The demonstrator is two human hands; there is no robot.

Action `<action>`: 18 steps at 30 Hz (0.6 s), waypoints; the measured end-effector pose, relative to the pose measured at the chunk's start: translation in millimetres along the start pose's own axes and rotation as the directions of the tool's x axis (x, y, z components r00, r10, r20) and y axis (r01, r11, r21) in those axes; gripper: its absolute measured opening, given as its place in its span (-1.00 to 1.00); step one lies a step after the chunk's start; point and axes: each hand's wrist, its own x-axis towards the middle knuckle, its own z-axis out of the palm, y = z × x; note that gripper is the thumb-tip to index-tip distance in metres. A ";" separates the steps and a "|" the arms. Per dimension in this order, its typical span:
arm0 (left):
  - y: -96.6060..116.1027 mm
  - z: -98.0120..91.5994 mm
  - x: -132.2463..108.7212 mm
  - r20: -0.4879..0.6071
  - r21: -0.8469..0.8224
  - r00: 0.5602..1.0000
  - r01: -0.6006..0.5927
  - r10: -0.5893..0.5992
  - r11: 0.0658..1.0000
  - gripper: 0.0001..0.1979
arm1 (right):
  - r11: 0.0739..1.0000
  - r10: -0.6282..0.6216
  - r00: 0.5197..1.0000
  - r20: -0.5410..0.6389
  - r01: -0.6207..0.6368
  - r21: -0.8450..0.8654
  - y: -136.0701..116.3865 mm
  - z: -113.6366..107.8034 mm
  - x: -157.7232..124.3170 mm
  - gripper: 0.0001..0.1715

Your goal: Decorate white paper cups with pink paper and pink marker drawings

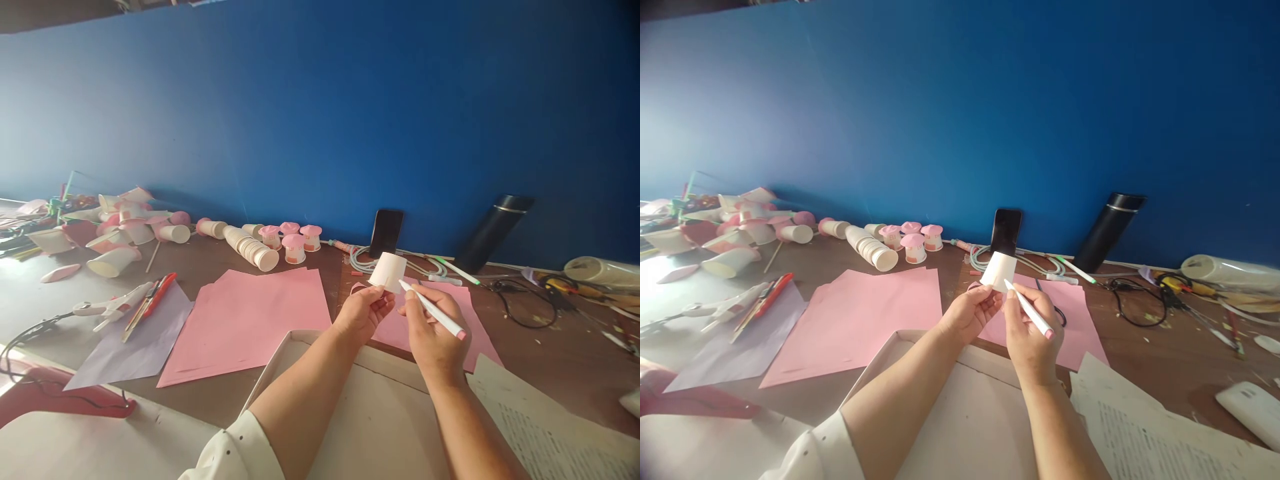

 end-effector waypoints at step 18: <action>0.4 0.7 -0.6 -0.033 0.083 0.999 0.040 -0.037 0.996 -0.95 | 0.997 -0.039 0.998 0.049 0.042 -0.069 2.6 0.8 1.0 -0.74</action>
